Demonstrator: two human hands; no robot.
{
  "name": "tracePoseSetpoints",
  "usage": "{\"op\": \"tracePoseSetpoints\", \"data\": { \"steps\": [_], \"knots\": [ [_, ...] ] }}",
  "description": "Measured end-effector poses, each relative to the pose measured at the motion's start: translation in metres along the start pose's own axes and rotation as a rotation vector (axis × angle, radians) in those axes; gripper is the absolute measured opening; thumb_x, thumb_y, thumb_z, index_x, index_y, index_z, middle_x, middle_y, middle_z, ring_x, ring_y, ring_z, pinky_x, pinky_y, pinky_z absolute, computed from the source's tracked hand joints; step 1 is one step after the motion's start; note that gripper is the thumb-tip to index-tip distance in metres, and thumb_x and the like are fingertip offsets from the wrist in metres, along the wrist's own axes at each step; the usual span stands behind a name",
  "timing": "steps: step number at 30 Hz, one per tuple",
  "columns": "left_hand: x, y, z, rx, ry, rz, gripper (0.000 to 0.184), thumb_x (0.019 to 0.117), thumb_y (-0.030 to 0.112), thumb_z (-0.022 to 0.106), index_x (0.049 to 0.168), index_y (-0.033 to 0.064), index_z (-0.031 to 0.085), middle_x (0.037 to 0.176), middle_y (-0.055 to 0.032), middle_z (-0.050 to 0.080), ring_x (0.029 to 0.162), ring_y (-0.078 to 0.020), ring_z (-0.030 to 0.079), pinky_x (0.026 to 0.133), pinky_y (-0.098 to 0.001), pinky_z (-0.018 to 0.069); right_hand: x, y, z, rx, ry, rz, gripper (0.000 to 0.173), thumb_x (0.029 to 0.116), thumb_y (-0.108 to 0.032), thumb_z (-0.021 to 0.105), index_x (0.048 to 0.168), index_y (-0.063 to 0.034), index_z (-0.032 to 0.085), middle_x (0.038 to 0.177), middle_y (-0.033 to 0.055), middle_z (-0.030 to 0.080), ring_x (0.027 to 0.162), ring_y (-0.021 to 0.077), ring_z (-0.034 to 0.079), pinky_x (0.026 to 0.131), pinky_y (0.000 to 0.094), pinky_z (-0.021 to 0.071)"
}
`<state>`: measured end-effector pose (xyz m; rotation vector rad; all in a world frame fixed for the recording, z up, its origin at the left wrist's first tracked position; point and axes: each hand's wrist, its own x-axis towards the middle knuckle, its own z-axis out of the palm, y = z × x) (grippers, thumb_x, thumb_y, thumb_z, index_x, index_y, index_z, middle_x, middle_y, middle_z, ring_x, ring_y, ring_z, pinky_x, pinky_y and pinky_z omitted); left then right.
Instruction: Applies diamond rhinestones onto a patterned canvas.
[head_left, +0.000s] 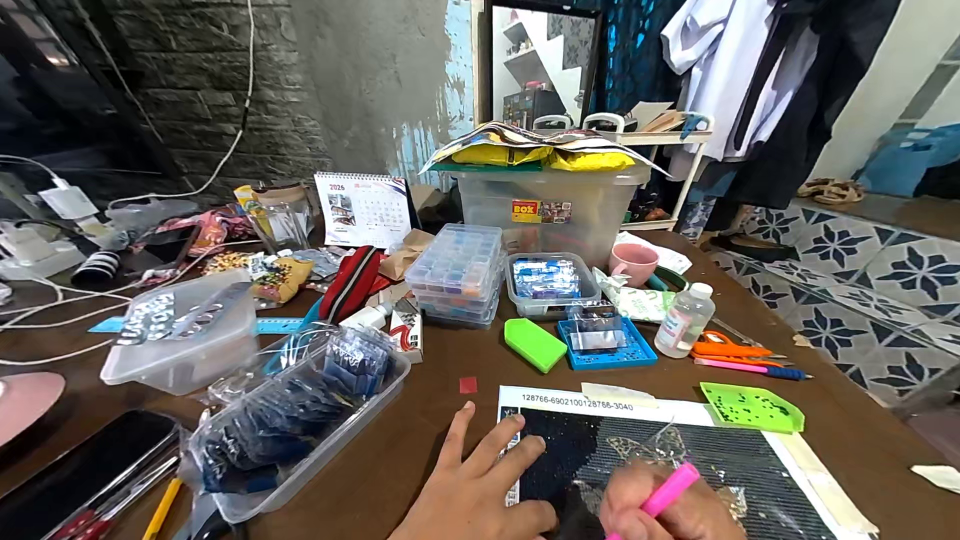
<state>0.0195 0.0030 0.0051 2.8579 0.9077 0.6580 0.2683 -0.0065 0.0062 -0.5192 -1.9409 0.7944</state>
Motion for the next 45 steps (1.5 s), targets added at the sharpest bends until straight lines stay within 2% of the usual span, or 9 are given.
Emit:
{"op": "tracePoseSetpoints", "data": {
  "steps": [8, 11, 15, 20, 27, 35, 40, 45],
  "knots": [
    [0.0, -0.004, 0.002, -0.128, -0.016, -0.021, 0.029, 0.104, 0.024, 0.049, 0.106, 0.0179, 0.077, 0.144, -0.0174, 0.059, 0.145, -0.0444, 0.041, 0.11, -0.0797, 0.0145, 0.002, -0.001, 0.002, -0.058, -0.031, -0.027, 0.035, 0.1108, -0.025, 0.046, 0.095, 0.0032, 0.059, 0.078, 0.0128, 0.061, 0.072, 0.0073, 0.061, 0.07, 0.0174, 0.05],
    [0.0, -0.007, 0.005, -0.157, 0.024, 0.015, 0.027, 0.1031, 0.02, 0.05, 0.105, 0.0159, 0.077, 0.143, -0.0149, 0.06, 0.145, -0.0415, 0.041, 0.112, -0.0782, 0.0133, 0.001, -0.002, 0.002, -0.062, -0.039, -0.017, 0.035, 0.1109, -0.025, 0.046, 0.095, 0.0033, 0.059, 0.079, 0.0137, 0.062, 0.074, 0.0083, 0.062, 0.071, 0.0185, 0.0506],
    [-0.002, -0.012, 0.009, -0.131, 0.105, 0.031, 0.025, 0.1036, 0.02, 0.049, 0.106, 0.0198, 0.074, 0.138, -0.0112, 0.063, 0.145, -0.0347, 0.043, 0.116, -0.0722, 0.0124, 0.001, -0.001, 0.006, -0.025, -0.058, -0.029, 0.036, 0.1108, -0.026, 0.047, 0.096, 0.0038, 0.059, 0.079, 0.0148, 0.063, 0.073, 0.0099, 0.062, 0.071, 0.0199, 0.0506],
    [-0.002, -0.014, 0.011, -0.137, 0.088, 0.009, 0.026, 0.1026, 0.02, 0.051, 0.102, 0.0178, 0.076, 0.139, -0.0123, 0.063, 0.145, -0.0369, 0.043, 0.114, -0.075, 0.013, 0.001, -0.003, 0.006, -0.056, -0.083, -0.048, 0.036, 0.1108, -0.026, 0.047, 0.096, 0.0039, 0.059, 0.082, 0.0159, 0.063, 0.078, 0.0116, 0.064, 0.075, 0.0199, 0.0518],
    [-0.002, -0.013, 0.009, -0.181, 0.068, -0.034, 0.026, 0.1018, 0.019, 0.053, 0.102, 0.0163, 0.078, 0.138, -0.0138, 0.063, 0.145, -0.0385, 0.043, 0.114, -0.0765, 0.013, 0.002, -0.003, 0.007, -0.048, -0.083, -0.057, 0.033, 0.1102, -0.024, 0.048, 0.097, 0.0039, 0.059, 0.083, 0.0159, 0.064, 0.08, 0.0116, 0.065, 0.079, 0.0204, 0.0521],
    [-0.002, -0.013, 0.01, -0.193, 0.068, -0.036, 0.025, 0.1018, 0.018, 0.053, 0.103, 0.0161, 0.078, 0.138, -0.0136, 0.063, 0.145, -0.0385, 0.042, 0.114, -0.0762, 0.0137, 0.002, -0.003, 0.007, -0.066, -0.088, -0.06, 0.033, 0.1103, -0.024, 0.048, 0.096, 0.0046, 0.059, 0.082, 0.0168, 0.063, 0.08, 0.0122, 0.064, 0.077, 0.0189, 0.0514],
    [-0.001, -0.014, 0.009, -0.185, 0.065, -0.026, 0.025, 0.1015, 0.018, 0.053, 0.102, 0.016, 0.078, 0.137, -0.0145, 0.064, 0.144, -0.0395, 0.044, 0.113, -0.0773, 0.0142, 0.001, -0.003, 0.004, -0.015, -0.027, 0.023, 0.036, 0.1104, -0.028, 0.047, 0.098, 0.0032, 0.06, 0.081, 0.0126, 0.066, 0.075, 0.0049, 0.064, 0.07, 0.0174, 0.0524],
    [-0.001, -0.013, 0.009, -0.18, 0.093, -0.017, 0.025, 0.0998, 0.015, 0.053, 0.1, 0.0148, 0.078, 0.135, -0.0143, 0.065, 0.142, -0.0396, 0.045, 0.113, -0.0757, 0.0142, 0.002, 0.003, -0.004, -0.002, 0.105, 0.101, 0.031, 0.1094, -0.031, 0.047, 0.1, -0.0046, 0.06, 0.082, 0.0017, 0.067, 0.073, -0.0022, 0.065, 0.067, 0.016, 0.0547]
  ]
}}
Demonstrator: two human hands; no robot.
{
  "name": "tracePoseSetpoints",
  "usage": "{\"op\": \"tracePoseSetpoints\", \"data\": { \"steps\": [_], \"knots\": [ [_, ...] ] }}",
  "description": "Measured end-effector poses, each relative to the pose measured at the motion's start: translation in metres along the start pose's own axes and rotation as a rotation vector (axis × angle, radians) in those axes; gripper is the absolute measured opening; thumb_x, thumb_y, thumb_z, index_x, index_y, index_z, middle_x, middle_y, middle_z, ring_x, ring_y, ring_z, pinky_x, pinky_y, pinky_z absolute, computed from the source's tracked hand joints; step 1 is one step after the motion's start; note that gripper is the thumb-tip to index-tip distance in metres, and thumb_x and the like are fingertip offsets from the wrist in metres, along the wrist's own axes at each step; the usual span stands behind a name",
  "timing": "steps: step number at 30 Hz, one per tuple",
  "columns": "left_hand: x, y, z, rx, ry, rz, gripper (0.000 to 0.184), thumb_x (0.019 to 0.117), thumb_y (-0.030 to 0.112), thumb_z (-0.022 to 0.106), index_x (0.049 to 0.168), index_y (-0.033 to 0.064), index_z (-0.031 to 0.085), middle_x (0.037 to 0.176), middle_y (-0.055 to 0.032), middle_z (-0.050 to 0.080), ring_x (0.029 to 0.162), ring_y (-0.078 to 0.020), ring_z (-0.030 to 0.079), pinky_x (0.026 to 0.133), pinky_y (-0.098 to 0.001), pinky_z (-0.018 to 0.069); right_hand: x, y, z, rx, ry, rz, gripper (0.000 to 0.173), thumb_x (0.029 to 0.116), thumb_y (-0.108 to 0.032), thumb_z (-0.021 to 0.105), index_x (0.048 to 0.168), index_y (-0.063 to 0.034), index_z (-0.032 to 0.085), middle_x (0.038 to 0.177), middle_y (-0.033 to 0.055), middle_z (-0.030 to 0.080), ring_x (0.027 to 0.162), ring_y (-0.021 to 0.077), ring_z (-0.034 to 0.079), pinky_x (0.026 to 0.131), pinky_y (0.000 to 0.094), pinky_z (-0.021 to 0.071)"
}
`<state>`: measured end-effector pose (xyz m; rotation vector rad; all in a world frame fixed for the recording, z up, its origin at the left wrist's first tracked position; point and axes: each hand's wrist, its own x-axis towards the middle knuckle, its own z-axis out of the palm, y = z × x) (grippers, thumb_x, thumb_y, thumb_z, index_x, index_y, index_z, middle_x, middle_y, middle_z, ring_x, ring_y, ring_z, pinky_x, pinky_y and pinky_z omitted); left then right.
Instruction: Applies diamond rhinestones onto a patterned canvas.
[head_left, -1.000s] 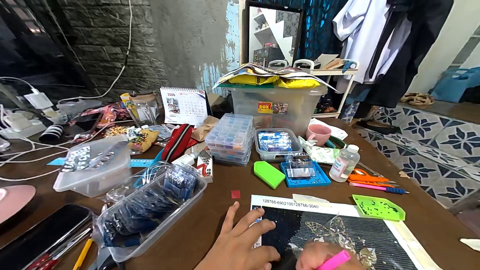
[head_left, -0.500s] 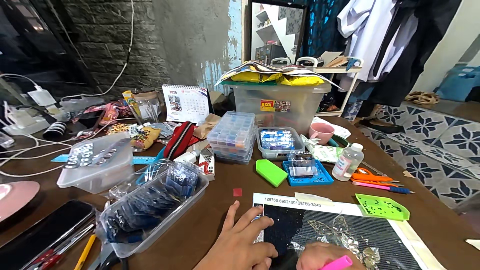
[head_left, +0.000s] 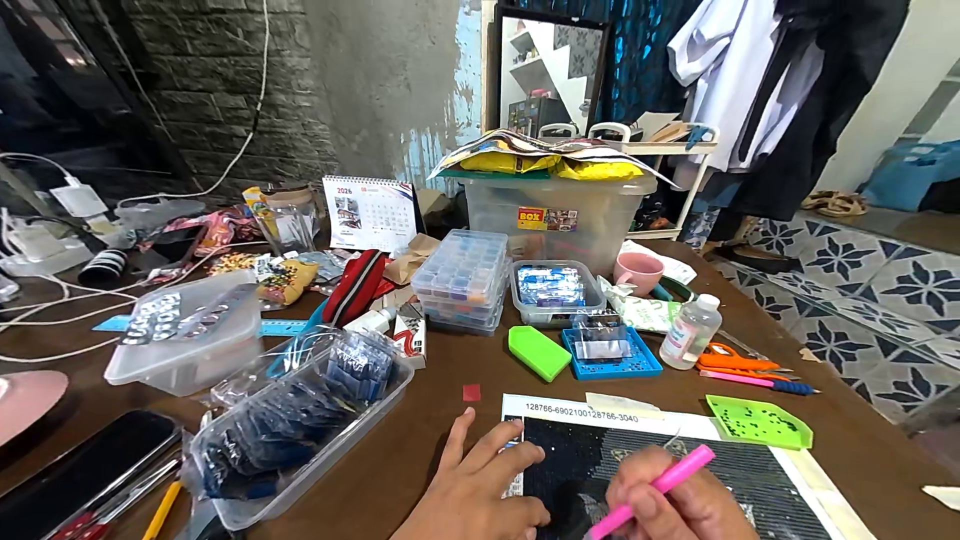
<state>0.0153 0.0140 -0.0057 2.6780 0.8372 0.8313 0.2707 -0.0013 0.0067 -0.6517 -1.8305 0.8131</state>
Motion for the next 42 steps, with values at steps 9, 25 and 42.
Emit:
{"op": "tracePoseSetpoints", "data": {
  "steps": [9, 25, 42],
  "knots": [
    [0.001, 0.0024, -0.0036, -0.018, -0.037, -0.036, 0.025, 0.0989, 0.014, 0.054, 0.102, 0.0128, 0.079, 0.135, -0.0157, 0.065, 0.142, -0.0423, 0.046, 0.112, -0.0779, 0.0144, 0.003, 0.0103, -0.0014, -0.115, 0.044, 0.036, 0.03, 0.1093, -0.028, 0.049, 0.098, -0.0018, 0.06, 0.076, 0.0013, 0.065, 0.068, -0.0024, 0.062, 0.064, 0.0157, 0.0532],
    [0.0015, 0.0037, -0.0039, -0.041, -0.047, -0.059, 0.027, 0.0988, 0.012, 0.053, 0.103, 0.011, 0.079, 0.136, -0.0172, 0.065, 0.142, -0.043, 0.045, 0.112, -0.0787, 0.0126, 0.0026, 0.0105, -0.0007, -0.127, 0.025, 0.04, 0.032, 0.109, -0.028, 0.05, 0.097, 0.0001, 0.06, 0.075, 0.0037, 0.064, 0.067, -0.0006, 0.062, 0.063, 0.0165, 0.0527],
    [0.0013, 0.0027, -0.0032, -0.041, -0.04, -0.052, 0.027, 0.0986, 0.012, 0.053, 0.103, 0.0112, 0.079, 0.134, -0.0167, 0.066, 0.142, -0.0428, 0.046, 0.112, -0.0783, 0.013, 0.0036, 0.01, 0.001, -0.161, 0.006, 0.02, 0.032, 0.1092, -0.025, 0.05, 0.097, 0.0025, 0.06, 0.074, 0.0076, 0.064, 0.067, 0.0019, 0.062, 0.063, 0.017, 0.0523]
  ]
}}
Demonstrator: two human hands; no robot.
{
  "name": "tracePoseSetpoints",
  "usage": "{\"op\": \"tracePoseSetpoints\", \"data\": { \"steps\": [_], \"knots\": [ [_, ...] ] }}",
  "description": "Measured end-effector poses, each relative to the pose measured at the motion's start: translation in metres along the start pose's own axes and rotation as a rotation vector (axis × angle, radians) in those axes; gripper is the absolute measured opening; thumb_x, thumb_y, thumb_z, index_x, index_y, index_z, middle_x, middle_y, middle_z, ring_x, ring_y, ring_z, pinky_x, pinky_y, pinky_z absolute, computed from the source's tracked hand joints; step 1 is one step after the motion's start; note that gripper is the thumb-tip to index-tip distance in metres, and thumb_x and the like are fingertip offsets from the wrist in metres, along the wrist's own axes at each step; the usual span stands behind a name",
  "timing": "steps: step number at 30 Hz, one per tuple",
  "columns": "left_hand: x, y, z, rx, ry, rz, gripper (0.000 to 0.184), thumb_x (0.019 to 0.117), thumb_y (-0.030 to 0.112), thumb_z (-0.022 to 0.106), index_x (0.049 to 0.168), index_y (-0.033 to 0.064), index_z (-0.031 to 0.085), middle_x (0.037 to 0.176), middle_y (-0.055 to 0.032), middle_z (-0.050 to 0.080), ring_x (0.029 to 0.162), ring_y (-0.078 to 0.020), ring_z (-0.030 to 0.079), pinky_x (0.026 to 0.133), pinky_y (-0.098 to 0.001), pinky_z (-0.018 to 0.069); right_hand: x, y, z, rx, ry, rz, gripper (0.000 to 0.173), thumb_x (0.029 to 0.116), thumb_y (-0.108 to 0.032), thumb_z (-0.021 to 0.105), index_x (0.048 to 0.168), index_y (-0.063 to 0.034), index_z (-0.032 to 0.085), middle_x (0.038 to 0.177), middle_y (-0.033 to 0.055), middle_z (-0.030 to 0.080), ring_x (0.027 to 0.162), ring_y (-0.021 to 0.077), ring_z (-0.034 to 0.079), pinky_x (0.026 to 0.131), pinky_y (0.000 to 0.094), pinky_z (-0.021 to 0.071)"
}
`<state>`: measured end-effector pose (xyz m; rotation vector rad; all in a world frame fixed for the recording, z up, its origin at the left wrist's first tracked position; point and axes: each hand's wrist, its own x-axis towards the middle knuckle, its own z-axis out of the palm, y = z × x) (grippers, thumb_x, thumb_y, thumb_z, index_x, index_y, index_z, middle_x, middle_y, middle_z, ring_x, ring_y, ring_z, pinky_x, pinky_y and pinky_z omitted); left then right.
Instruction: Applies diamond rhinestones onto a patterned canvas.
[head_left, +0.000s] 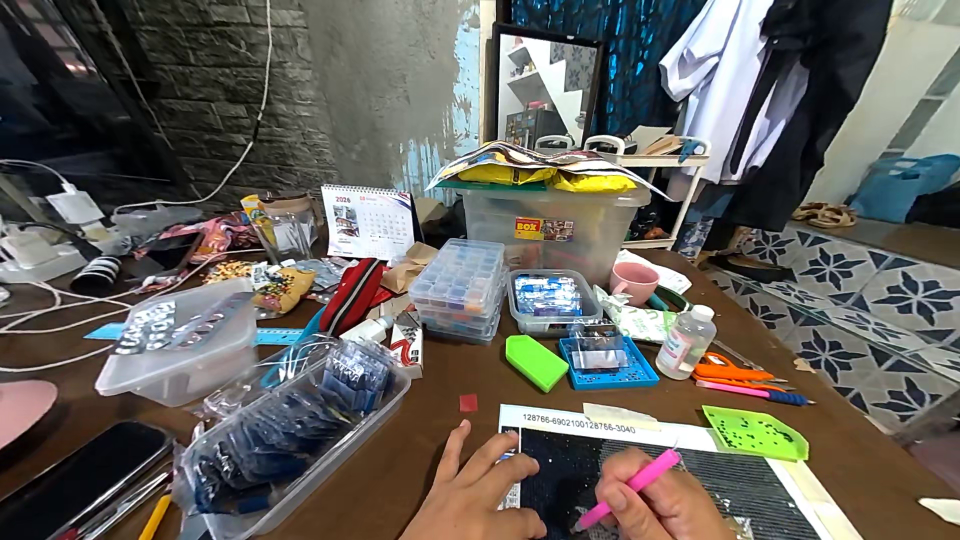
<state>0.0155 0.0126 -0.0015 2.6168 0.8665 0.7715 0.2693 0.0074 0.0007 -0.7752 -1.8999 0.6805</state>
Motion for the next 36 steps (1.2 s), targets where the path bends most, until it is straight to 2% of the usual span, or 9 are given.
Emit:
{"op": "tracePoseSetpoints", "data": {
  "steps": [4, 9, 13, 16, 20, 25, 36],
  "knots": [
    [-0.0007, 0.0003, 0.0003, 0.004, -0.002, 0.001, 0.026, 0.0987, 0.012, 0.053, 0.103, 0.0111, 0.079, 0.135, -0.0166, 0.065, 0.142, -0.0427, 0.045, 0.112, -0.0781, 0.013, 0.0002, -0.0004, 0.0005, -0.036, -0.004, -0.04, 0.034, 0.1092, -0.026, 0.05, 0.095, 0.0035, 0.06, 0.074, 0.009, 0.063, 0.066, 0.0025, 0.062, 0.063, 0.0163, 0.0514],
    [0.0007, 0.0019, -0.0012, 0.019, -0.011, -0.002, 0.026, 0.0986, 0.013, 0.054, 0.102, 0.0106, 0.08, 0.135, -0.0168, 0.066, 0.141, -0.043, 0.046, 0.111, -0.0792, 0.0142, 0.001, -0.0068, 0.0033, -0.19, -0.041, -0.165, 0.036, 0.11, -0.026, 0.047, 0.092, 0.002, 0.061, 0.074, 0.0139, 0.062, 0.069, 0.0127, 0.061, 0.067, 0.0204, 0.0501],
    [0.0002, 0.0011, -0.0008, 0.013, 0.0, 0.001, 0.026, 0.0988, 0.013, 0.054, 0.103, 0.0114, 0.08, 0.134, -0.0164, 0.066, 0.141, -0.0428, 0.046, 0.111, -0.0786, 0.014, -0.0002, -0.004, 0.0023, -0.076, 0.026, -0.013, 0.036, 0.1091, -0.027, 0.05, 0.095, 0.0043, 0.062, 0.072, 0.01, 0.064, 0.063, 0.0054, 0.062, 0.061, 0.0198, 0.0526],
    [-0.0003, 0.0003, 0.0002, 0.013, 0.003, 0.0, 0.026, 0.099, 0.013, 0.054, 0.102, 0.0114, 0.08, 0.134, -0.016, 0.066, 0.141, -0.0425, 0.046, 0.112, -0.0784, 0.0138, -0.0005, -0.0004, -0.0011, -0.035, 0.07, -0.006, 0.034, 0.1096, -0.03, 0.048, 0.097, -0.0005, 0.06, 0.075, 0.0042, 0.065, 0.066, -0.0009, 0.062, 0.062, 0.016, 0.0532],
    [-0.0001, 0.0008, -0.0001, 0.024, -0.002, 0.005, 0.025, 0.0997, 0.014, 0.054, 0.102, 0.0115, 0.079, 0.135, -0.0165, 0.066, 0.141, -0.0424, 0.046, 0.111, -0.0791, 0.0143, 0.0, -0.0017, -0.0009, -0.115, 0.005, -0.173, 0.035, 0.1103, -0.028, 0.047, 0.094, 0.001, 0.059, 0.077, 0.0114, 0.063, 0.071, 0.0074, 0.062, 0.068, 0.0177, 0.0514],
    [-0.0001, 0.001, 0.0, 0.015, 0.003, 0.007, 0.025, 0.0999, 0.015, 0.054, 0.102, 0.0112, 0.079, 0.134, -0.0163, 0.066, 0.141, -0.0425, 0.047, 0.111, -0.0784, 0.0143, 0.0001, -0.0023, -0.002, -0.204, -0.07, -0.289, 0.032, 0.111, -0.024, 0.044, 0.093, -0.0021, 0.059, 0.078, 0.0127, 0.063, 0.076, 0.016, 0.063, 0.073, 0.0216, 0.0518],
    [0.0, 0.0015, 0.0003, 0.029, 0.003, 0.006, 0.024, 0.1004, 0.016, 0.055, 0.103, 0.0108, 0.078, 0.135, -0.0157, 0.065, 0.142, -0.0419, 0.046, 0.112, -0.0783, 0.0132, -0.0008, -0.0023, -0.0014, -0.224, -0.117, -0.336, 0.031, 0.1107, -0.023, 0.045, 0.094, -0.0024, 0.06, 0.079, 0.0133, 0.064, 0.078, 0.0198, 0.065, 0.075, 0.0246, 0.0532]
  ]
}}
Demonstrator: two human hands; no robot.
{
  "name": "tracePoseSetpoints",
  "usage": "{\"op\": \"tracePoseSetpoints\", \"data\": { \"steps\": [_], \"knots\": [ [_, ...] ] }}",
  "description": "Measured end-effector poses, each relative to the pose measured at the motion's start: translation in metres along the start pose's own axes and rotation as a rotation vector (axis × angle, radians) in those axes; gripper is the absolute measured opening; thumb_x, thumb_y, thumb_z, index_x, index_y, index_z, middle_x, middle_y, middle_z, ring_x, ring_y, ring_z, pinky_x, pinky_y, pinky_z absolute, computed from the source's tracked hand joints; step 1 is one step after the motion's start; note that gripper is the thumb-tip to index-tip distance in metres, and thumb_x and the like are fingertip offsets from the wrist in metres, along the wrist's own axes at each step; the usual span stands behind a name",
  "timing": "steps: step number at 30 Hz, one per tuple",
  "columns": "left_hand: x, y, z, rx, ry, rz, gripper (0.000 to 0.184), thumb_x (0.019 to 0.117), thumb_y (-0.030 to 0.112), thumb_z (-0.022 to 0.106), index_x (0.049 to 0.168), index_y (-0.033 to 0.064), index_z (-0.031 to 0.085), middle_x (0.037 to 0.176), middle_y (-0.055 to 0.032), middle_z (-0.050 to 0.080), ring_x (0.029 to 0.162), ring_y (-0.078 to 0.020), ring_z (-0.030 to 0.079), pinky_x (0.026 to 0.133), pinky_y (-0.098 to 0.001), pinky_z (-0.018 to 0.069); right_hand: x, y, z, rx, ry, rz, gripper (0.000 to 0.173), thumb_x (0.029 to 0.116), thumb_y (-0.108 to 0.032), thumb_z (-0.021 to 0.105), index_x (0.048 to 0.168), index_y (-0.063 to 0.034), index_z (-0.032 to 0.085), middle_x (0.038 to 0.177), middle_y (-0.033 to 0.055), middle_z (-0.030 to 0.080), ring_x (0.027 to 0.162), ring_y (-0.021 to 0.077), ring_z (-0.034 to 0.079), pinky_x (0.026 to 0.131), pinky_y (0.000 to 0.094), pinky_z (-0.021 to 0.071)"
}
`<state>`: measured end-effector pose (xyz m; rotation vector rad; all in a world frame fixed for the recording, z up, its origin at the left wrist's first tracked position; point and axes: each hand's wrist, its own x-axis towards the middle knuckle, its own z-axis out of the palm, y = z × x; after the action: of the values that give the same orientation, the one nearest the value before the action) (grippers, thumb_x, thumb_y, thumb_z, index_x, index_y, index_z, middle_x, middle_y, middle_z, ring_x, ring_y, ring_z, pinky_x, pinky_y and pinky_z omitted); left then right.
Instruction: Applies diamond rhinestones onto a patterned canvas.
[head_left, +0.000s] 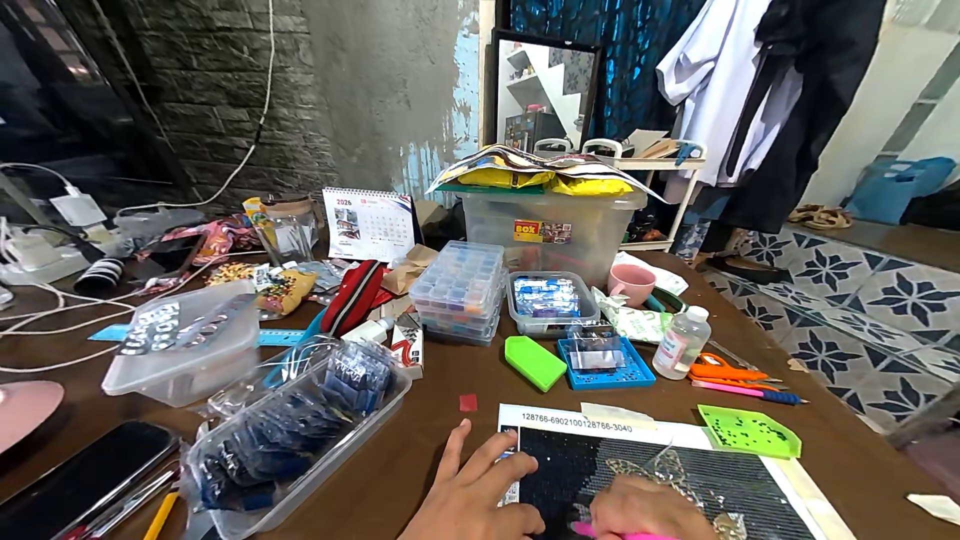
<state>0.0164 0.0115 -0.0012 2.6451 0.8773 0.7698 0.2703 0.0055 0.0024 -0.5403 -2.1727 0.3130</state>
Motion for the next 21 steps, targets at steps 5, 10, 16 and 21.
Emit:
{"op": "tracePoseSetpoints", "data": {
  "steps": [5, 10, 16, 21],
  "knots": [
    [-0.001, 0.0, 0.002, 0.016, -0.029, 0.02, 0.029, 0.104, 0.022, 0.05, 0.111, 0.0157, 0.077, 0.138, -0.0169, 0.063, 0.142, -0.045, 0.045, 0.11, -0.0809, 0.0143, 0.0, 0.0, 0.0, -0.01, -0.017, -0.021, 0.032, 0.1109, -0.023, 0.044, 0.093, -0.0024, 0.06, 0.079, 0.0132, 0.064, 0.079, 0.0203, 0.065, 0.076, 0.0242, 0.0532],
    [-0.001, 0.004, -0.001, 0.046, -0.078, -0.005, 0.033, 0.1065, 0.027, 0.047, 0.113, 0.016, 0.077, 0.145, -0.0179, 0.058, 0.145, -0.0468, 0.04, 0.109, -0.0818, 0.0125, 0.001, -0.004, -0.001, -0.055, -0.069, -0.056, 0.033, 0.1106, -0.022, 0.044, 0.091, -0.0009, 0.061, 0.077, 0.0144, 0.063, 0.077, 0.0238, 0.065, 0.075, 0.0273, 0.053],
    [-0.004, -0.002, 0.004, 0.088, -0.026, 0.038, 0.033, 0.107, 0.033, 0.045, 0.111, 0.0227, 0.077, 0.145, -0.015, 0.059, 0.145, -0.0428, 0.042, 0.109, -0.0807, 0.0158, -0.001, -0.003, 0.0, 0.006, 0.054, 0.07, 0.035, 0.1112, -0.03, 0.044, 0.096, -0.0035, 0.059, 0.08, 0.0098, 0.064, 0.077, 0.0108, 0.065, 0.074, 0.0195, 0.0538],
    [-0.003, -0.007, 0.007, 0.122, 0.06, 0.112, 0.026, 0.1043, 0.03, 0.05, 0.106, 0.0262, 0.076, 0.142, -0.0102, 0.061, 0.144, -0.0369, 0.044, 0.111, -0.0773, 0.0165, -0.001, -0.013, -0.004, 0.296, 0.075, 0.198, 0.035, 0.1103, -0.033, 0.044, 0.1, -0.0023, 0.058, 0.08, 0.0069, 0.065, 0.07, -0.0001, 0.063, 0.064, 0.0144, 0.052]
  ]
}}
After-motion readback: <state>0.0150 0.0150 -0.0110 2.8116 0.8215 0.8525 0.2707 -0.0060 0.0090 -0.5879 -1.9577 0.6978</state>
